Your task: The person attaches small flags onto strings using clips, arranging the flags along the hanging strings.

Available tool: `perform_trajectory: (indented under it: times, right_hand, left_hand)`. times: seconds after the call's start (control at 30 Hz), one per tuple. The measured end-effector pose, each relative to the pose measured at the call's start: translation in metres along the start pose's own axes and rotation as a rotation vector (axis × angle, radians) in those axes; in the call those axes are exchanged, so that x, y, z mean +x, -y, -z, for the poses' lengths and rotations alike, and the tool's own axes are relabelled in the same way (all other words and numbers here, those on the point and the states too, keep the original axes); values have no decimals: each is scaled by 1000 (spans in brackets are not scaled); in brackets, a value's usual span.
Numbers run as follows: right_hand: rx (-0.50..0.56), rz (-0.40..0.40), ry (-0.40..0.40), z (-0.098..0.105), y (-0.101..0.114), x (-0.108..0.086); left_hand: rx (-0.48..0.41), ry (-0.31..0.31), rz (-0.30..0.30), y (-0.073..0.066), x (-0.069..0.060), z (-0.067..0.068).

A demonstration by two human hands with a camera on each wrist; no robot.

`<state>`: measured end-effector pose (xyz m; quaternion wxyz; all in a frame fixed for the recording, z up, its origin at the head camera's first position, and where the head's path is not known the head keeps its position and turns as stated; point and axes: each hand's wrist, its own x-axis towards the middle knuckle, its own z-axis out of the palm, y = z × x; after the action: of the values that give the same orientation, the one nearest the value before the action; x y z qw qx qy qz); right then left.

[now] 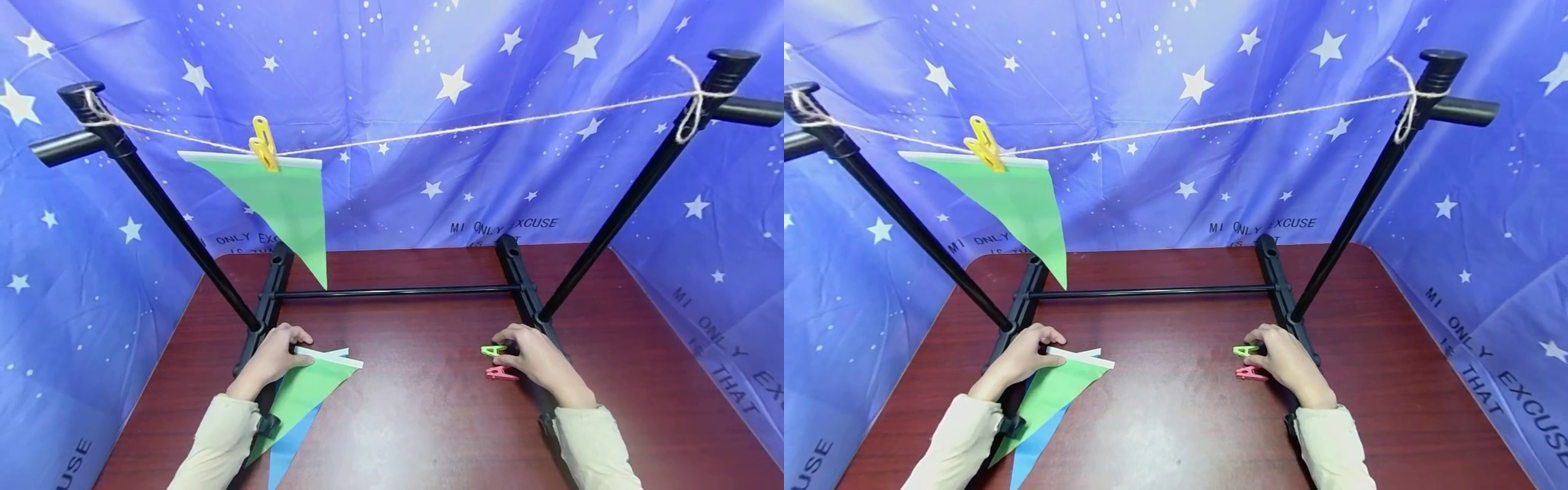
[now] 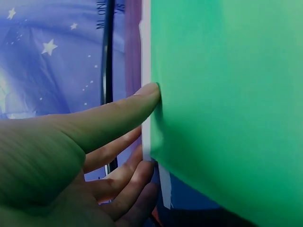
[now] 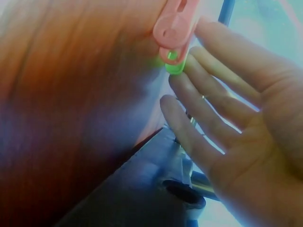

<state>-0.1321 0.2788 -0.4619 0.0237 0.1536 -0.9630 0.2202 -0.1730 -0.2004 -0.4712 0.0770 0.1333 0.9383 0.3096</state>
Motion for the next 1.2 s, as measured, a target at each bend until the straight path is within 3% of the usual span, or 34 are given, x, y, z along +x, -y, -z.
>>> perform_trajectory:
  times: [0.2, 0.5, 0.83, 1.2]
  right_hand:
    - [-26, -21, 29, 2, 1, 0]
    - [-27, -26, 26, 1, 2, 1]
    - [-12, -19, 28, 2, 1, 1]
    - [-11, 49, -60, -3, -2, 1]
  left_hand:
    - [37, -15, 18, -1, 0, -2]
    - [3, 0, 72, -1, 1, -1]
    - [-45, 5, 70, -2, 2, -1]
    - [-94, 43, 28, -3, -4, 7]
